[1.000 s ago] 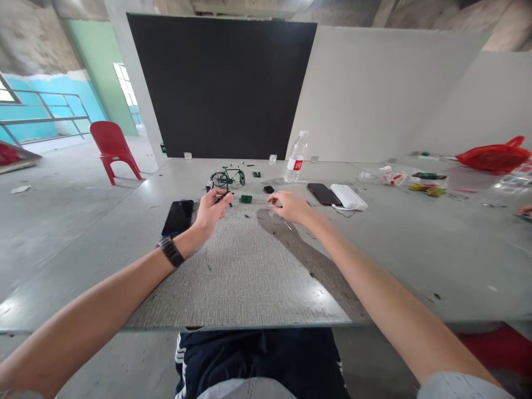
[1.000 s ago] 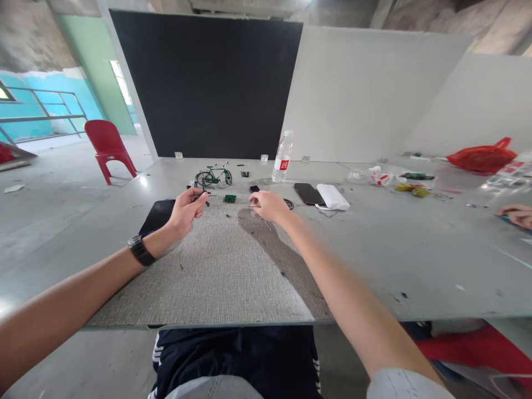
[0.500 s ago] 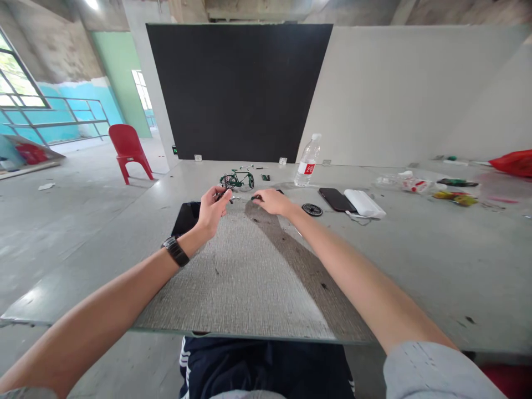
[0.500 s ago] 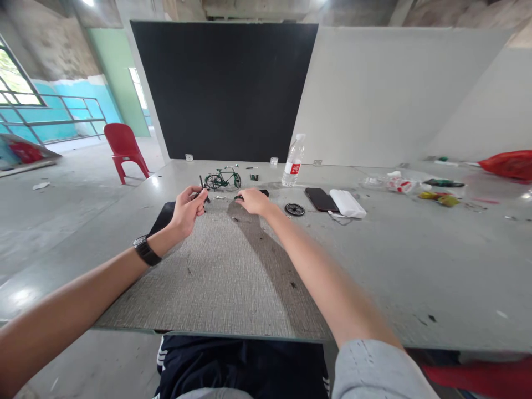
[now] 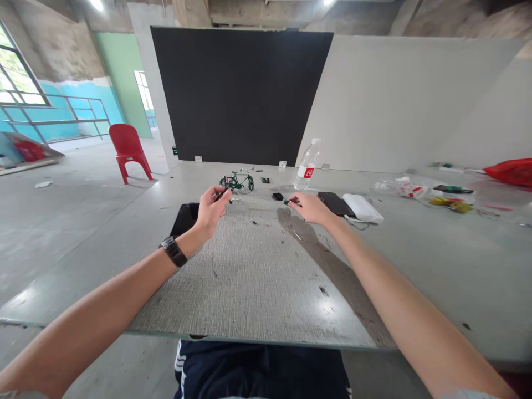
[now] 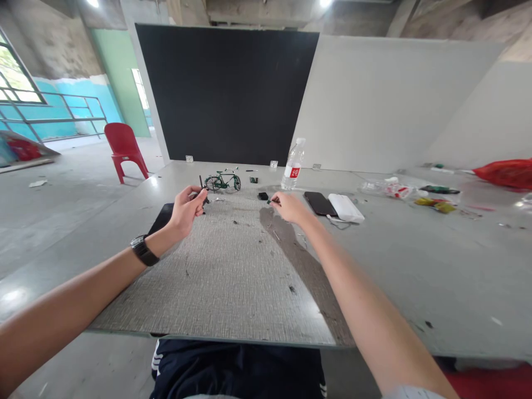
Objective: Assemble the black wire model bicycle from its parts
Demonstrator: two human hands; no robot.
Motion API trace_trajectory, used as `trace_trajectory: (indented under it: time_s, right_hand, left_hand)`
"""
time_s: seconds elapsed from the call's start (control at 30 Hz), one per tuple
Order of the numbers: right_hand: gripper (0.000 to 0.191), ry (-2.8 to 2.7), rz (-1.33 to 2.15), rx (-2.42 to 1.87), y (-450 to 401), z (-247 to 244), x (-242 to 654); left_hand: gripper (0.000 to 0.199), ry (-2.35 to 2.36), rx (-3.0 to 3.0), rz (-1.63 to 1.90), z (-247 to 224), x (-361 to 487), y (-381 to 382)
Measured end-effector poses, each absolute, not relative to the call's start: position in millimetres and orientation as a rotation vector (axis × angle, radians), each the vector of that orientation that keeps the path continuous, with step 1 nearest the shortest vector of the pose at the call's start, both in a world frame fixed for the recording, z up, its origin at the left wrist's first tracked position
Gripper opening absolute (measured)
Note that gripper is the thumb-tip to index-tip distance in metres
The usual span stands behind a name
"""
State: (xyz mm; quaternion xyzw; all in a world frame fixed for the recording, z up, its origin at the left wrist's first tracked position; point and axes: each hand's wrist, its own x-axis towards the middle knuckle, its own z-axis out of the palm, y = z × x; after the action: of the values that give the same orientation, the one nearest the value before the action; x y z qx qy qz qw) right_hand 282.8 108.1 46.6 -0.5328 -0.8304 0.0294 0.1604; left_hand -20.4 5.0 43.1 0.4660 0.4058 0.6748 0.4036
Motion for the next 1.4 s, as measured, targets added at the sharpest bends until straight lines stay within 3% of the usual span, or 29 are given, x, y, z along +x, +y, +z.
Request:
trace_trajectory:
  time_s: [0.17, 0.37, 0.53, 0.7, 0.9, 1.4]
  right_hand:
    - [0.021, -2.438, 0.027, -1.547, 106, 38, 287]
    - [0.034, -2.439, -0.057, -1.49, 97, 59, 279]
    - [0.036, -2.519, 0.159, -1.425, 67, 69, 263]
    - [0.033, -2.553, 0.308, -1.275, 42, 65, 266]
    - [0.024, -2.597, 0.421, -1.478, 29, 76, 273]
    - [0.013, -2.652, 0.234, -1.364, 43, 45, 266]
  left_hand:
    - [0.018, 1.037, 1.203, 1.689, 40, -20, 5]
    - [0.019, 1.046, 1.241, 1.656, 34, -16, 4]
    - [0.017, 1.09, 1.283, 1.574, 31, -10, -1]
    - [0.015, 1.137, 1.331, 1.475, 29, -3, -10]
    - [0.014, 1.177, 1.369, 1.41, 27, 0, -12]
    - [0.021, 1.144, 1.398, 1.409, 17, -1, -4]
